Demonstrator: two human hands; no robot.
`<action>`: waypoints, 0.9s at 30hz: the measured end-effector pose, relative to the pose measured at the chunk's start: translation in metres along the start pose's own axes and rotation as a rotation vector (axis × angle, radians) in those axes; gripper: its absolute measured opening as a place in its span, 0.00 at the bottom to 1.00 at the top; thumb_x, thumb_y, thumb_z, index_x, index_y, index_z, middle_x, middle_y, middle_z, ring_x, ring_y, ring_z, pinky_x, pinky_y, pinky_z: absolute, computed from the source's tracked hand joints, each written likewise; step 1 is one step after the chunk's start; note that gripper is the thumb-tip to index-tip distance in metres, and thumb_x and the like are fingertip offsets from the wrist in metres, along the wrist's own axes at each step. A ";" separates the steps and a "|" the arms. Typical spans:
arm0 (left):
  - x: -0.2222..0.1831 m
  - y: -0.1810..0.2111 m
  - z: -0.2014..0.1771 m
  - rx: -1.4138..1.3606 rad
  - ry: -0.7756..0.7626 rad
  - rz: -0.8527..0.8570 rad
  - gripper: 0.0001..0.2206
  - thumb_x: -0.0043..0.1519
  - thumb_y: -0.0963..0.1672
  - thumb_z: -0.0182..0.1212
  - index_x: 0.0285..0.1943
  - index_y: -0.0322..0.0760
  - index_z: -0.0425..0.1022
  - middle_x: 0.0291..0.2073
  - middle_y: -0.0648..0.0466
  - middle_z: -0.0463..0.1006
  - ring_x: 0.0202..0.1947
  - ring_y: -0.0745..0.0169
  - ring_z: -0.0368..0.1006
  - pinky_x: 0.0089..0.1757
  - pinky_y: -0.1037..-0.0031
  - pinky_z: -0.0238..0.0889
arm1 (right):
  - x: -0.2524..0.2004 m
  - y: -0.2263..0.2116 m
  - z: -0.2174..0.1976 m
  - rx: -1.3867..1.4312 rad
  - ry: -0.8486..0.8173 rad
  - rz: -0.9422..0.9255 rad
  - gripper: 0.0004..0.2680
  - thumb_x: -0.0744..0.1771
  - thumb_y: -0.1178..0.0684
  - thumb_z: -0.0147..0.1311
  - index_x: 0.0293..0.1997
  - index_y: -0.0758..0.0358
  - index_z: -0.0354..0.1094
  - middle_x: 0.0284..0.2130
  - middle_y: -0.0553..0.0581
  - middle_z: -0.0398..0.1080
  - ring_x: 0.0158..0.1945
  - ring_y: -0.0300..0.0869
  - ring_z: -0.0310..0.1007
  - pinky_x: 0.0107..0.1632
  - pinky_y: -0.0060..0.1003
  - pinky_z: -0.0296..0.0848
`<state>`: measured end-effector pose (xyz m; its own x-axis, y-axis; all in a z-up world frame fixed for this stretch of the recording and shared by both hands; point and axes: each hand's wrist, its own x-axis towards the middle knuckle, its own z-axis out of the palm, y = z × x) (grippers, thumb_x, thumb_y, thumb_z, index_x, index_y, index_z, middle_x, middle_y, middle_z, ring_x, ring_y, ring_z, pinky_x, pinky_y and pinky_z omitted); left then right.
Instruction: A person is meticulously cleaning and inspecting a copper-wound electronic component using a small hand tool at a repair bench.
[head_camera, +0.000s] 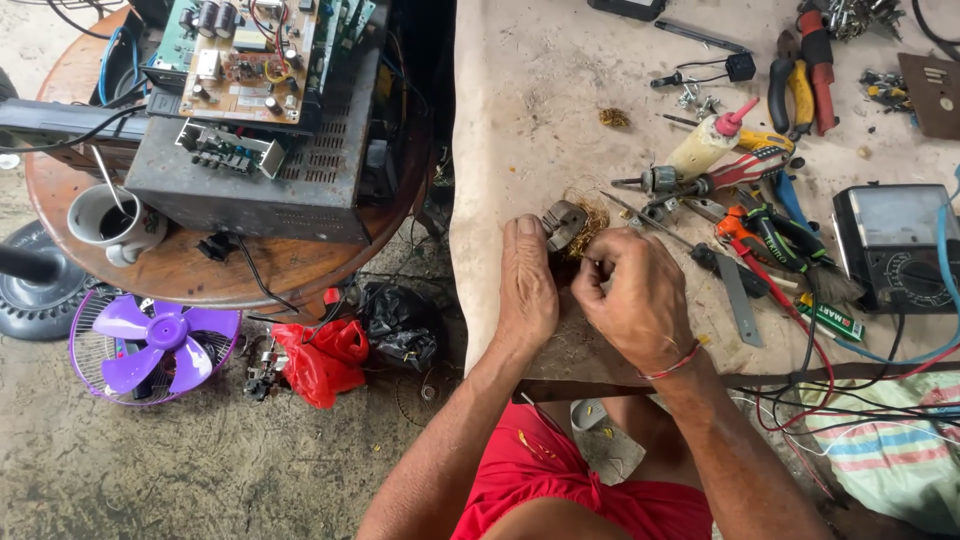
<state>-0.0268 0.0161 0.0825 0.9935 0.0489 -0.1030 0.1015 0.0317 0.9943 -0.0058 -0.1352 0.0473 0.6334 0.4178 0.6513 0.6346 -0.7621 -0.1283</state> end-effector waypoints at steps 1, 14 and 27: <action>-0.002 0.006 -0.001 -0.030 -0.009 0.003 0.46 0.66 0.63 0.18 0.76 0.17 0.42 0.72 0.17 0.44 0.73 0.16 0.38 0.67 0.37 0.32 | 0.000 0.000 -0.002 0.116 0.001 -0.009 0.12 0.65 0.67 0.57 0.49 0.63 0.59 0.32 0.56 0.72 0.34 0.48 0.77 0.39 0.41 0.75; 0.007 0.018 0.004 -0.530 -0.070 -0.133 0.49 0.63 0.66 0.24 0.76 0.19 0.50 0.65 0.21 0.58 0.41 0.44 0.69 0.39 0.60 0.70 | -0.030 0.009 -0.019 0.733 -0.018 0.231 0.09 0.67 0.64 0.54 0.48 0.67 0.58 0.37 0.57 0.69 0.43 0.41 0.74 0.48 0.37 0.75; 0.034 -0.065 0.019 -0.249 -0.050 0.108 0.38 0.66 0.65 0.40 0.56 0.27 0.73 0.50 0.31 0.70 0.62 0.26 0.63 0.63 0.33 0.46 | -0.015 -0.005 -0.025 0.954 0.210 0.262 0.05 0.71 0.63 0.42 0.52 0.64 0.54 0.39 0.55 0.61 0.52 0.47 0.73 0.53 0.39 0.76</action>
<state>0.0017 -0.0038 0.0146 0.9998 0.0167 0.0110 -0.0152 0.2741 0.9616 -0.0296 -0.1495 0.0569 0.7713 0.1287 0.6233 0.6337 -0.0651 -0.7708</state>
